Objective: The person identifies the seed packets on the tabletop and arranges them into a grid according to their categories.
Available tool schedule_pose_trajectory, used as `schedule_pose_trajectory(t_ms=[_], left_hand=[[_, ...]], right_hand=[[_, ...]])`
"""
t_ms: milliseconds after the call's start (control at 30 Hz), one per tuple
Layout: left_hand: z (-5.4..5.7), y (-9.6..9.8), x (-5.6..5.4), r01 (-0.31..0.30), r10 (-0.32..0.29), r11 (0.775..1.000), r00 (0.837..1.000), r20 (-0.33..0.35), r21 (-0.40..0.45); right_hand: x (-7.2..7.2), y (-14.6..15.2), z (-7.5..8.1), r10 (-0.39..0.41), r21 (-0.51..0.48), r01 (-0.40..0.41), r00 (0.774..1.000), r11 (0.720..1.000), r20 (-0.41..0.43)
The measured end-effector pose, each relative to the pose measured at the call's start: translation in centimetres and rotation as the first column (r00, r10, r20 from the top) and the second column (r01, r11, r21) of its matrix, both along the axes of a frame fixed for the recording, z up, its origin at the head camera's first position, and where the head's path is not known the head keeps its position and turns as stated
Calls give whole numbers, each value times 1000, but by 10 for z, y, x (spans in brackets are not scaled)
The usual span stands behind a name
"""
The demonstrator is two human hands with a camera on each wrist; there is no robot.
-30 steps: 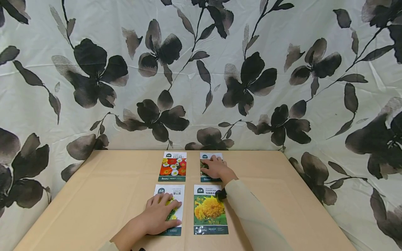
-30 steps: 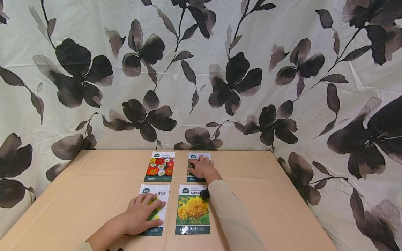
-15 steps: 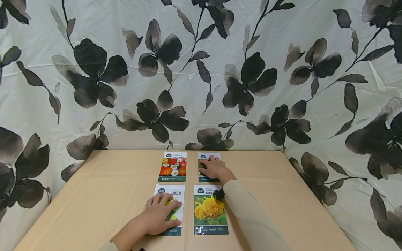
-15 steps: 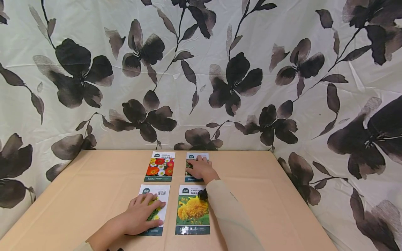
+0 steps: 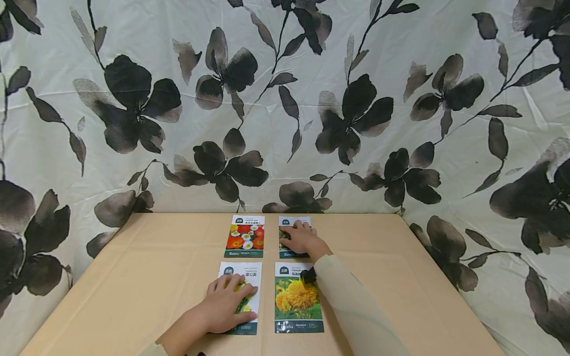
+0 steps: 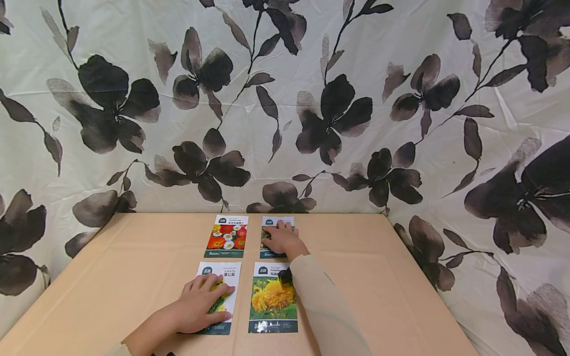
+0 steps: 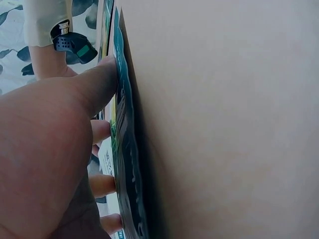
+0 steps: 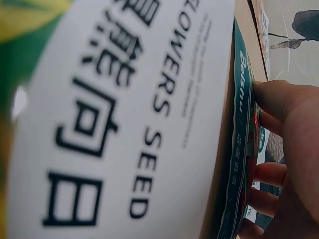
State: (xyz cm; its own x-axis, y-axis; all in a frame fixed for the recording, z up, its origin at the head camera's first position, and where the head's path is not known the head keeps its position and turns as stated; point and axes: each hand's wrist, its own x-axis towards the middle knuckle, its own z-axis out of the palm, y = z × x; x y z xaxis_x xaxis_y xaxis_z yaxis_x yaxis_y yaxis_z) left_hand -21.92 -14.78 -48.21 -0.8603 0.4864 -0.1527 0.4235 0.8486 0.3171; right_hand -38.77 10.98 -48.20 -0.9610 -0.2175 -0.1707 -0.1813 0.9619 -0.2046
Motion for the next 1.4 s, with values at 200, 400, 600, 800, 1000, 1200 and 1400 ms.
schedule_pose_trajectory(t_ms=[200,400,600,800,1000,1200,1400], left_hand=[[1,0,1,-3,3,1000,1000,4,6],[2,-1,2,-4,4,1000,1000,4,11],[0,-2,2,3,-3,1000,1000,-12,15],[-2,-2,2,4,-3,1000,1000,-14,21],[-1,-2,2,3,-3,1000,1000,-13,21],[0,-2,2,-4,4,1000,1000,7,18],[0,-2,1,1,-1,1000,1000,5,14]], right_hand=[[1,-1,0,-5,4,5,1000,1000,0],[2,-2,0,-8,-2,8,1000,1000,1],[2,-4,1,0,-19,-1,1000,1000,-6],[3,-6,0,-7,-23,7,1000,1000,-4],[4,-8,1,-9,-11,9,1000,1000,-5],[2,-11,1,0,-9,0,1000,1000,-2],[1,-13,0,1,-15,-1,1000,1000,1]])
